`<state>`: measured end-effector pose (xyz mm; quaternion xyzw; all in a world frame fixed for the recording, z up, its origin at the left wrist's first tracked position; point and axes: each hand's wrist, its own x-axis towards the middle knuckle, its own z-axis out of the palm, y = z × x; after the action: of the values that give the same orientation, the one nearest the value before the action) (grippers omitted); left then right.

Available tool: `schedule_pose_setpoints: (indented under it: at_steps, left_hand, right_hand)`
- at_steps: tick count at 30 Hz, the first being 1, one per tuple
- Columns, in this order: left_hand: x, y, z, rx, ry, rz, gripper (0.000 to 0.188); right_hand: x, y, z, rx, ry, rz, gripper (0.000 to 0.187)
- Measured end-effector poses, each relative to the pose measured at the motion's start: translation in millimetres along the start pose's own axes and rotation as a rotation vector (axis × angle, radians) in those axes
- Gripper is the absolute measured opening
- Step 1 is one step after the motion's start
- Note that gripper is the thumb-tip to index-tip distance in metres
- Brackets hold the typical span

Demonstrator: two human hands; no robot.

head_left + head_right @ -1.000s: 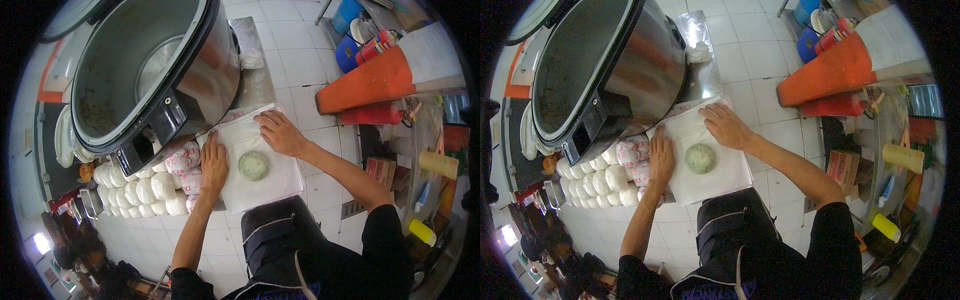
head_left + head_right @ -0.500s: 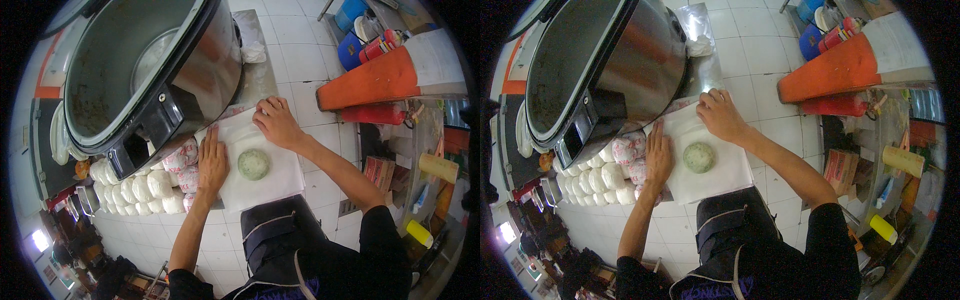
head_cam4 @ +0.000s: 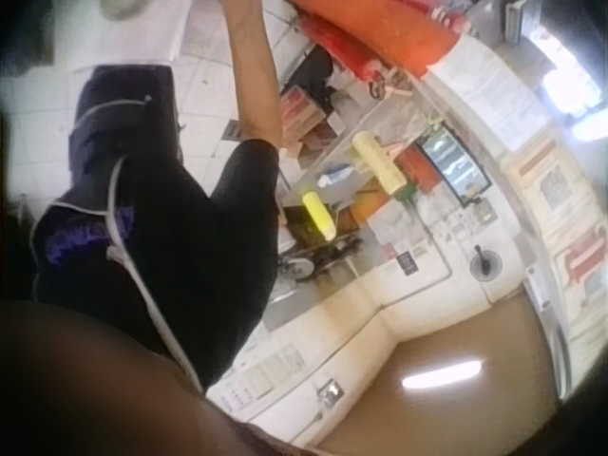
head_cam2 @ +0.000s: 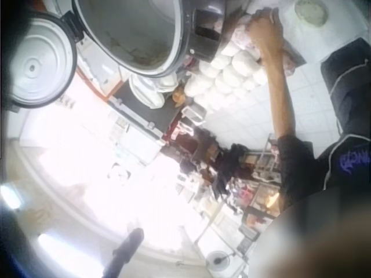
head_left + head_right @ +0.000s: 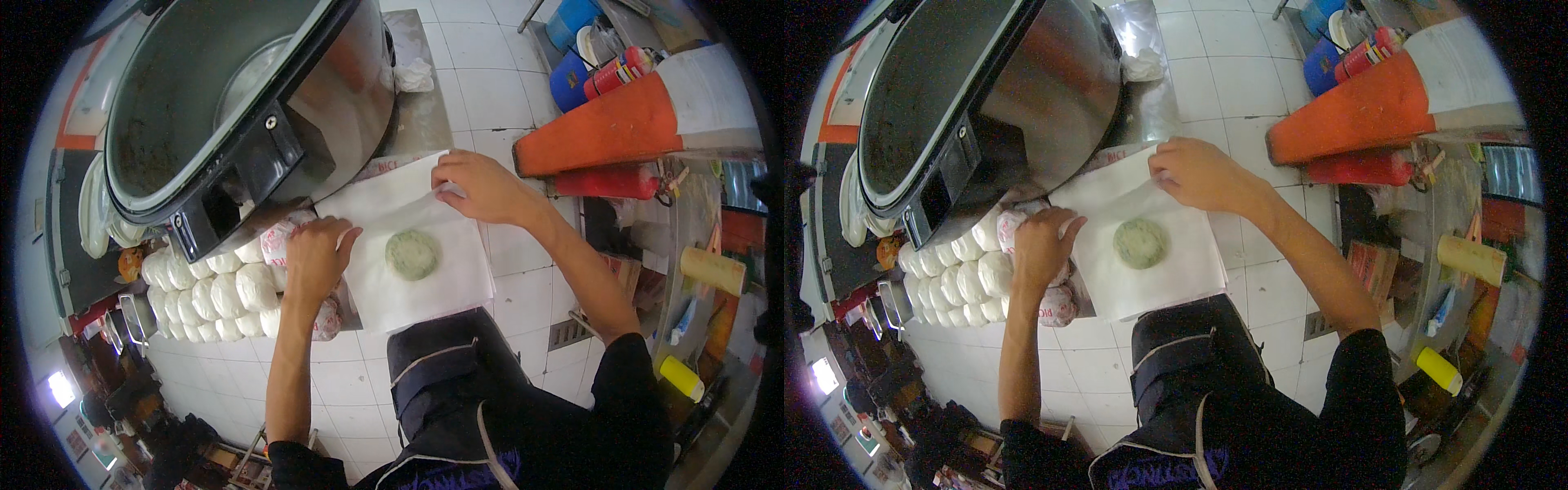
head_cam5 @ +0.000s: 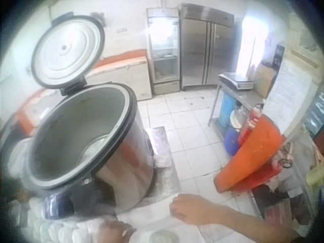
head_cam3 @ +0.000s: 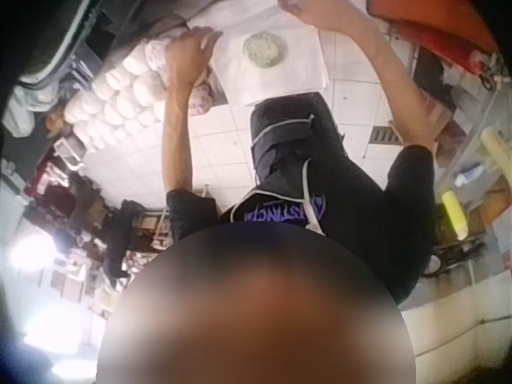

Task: The person fries a mixture in a pan on a gas stove using a spatula, then scoops a green mixture from a metal container into a cup with a spoon and wraps the filled cup in paper on the counter.

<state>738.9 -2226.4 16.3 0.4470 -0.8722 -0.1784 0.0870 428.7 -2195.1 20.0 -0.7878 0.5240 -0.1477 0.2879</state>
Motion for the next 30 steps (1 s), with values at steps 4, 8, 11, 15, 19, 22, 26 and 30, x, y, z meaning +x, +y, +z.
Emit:
schedule_pose_setpoints:
  at_steps: [4, 8, 11, 15, 19, 22, 26, 30]
  left_hand:
    - [14.2, -5.2, 1.8, -0.141, -0.083, -0.004, 0.021]
    - [16.4, -9.0, -1.7, -0.087, -0.25, -0.071, 0.025]
    - [9.5, -0.5, -2.7, -0.148, -0.143, -0.03, 0.024]
    - [19.0, 12.4, -3.9, -0.129, -0.181, 0.027, 0.023]
    - [11.2, 16.6, -6.8, -0.06, -0.182, 0.099, 0.03]
    - [-22.8, 21.5, 1.4, -0.019, -0.08, 0.192, 0.044]
    - [-62.3, 25.7, 19.5, 0.101, -0.059, 0.313, 0.061]
    - [-81.9, 30.1, 27.0, 0.186, -0.111, 0.339, 0.064]
  right_hand:
    - [13.0, 6.1, 5.6, 0.131, -0.198, 0.125, 0.023]
    - [14.0, 13.9, 4.0, 0.125, -0.267, 0.134, 0.04]
    - [10.3, 10.1, 2.9, -0.037, -0.195, 0.083, 0.041]
    - [22.4, -12.4, 12.0, -0.141, -0.149, -0.096, 0.034]
    - [21.4, -32.9, 23.1, -0.184, -0.373, -0.056, 0.036]
    - [-14.5, -37.8, 31.6, -0.254, -0.271, -0.12, 0.047]
    - [-65.4, -42.7, 62.3, -0.336, -0.065, -0.26, 0.058]
    - [-84.4, -44.3, 81.9, -0.305, -0.007, -0.249, 0.061]
